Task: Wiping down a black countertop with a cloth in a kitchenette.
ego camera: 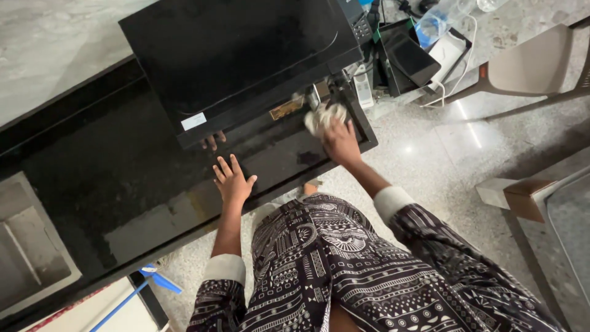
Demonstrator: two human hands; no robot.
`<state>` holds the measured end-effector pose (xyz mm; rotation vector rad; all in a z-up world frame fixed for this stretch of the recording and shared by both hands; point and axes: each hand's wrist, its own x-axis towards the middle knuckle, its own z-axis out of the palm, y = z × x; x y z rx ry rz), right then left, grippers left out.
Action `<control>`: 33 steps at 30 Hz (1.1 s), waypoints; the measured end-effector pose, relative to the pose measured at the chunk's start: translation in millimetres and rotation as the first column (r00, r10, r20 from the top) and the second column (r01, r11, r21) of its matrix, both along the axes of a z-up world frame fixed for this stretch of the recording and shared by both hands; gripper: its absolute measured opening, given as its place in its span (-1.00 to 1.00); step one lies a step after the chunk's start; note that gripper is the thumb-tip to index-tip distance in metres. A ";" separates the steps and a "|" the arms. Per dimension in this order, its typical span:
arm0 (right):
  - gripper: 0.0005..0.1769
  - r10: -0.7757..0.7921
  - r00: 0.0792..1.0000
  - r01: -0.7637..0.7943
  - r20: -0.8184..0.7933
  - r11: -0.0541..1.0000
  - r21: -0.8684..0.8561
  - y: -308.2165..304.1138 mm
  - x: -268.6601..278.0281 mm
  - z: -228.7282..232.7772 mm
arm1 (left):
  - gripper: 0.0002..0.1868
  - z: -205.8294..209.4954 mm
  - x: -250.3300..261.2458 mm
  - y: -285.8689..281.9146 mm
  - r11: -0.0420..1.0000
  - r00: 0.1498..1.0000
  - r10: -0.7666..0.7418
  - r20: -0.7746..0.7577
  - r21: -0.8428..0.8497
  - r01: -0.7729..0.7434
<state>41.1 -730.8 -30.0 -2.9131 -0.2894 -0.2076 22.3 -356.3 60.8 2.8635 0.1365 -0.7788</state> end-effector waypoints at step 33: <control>-0.33 -0.107 0.982 0.127 -0.158 0.984 0.123 246.9 7.9 36.9 | -0.07 24.5 -8.6 109.8 0.960 0.956 -0.270 0.114 -0.048 0.276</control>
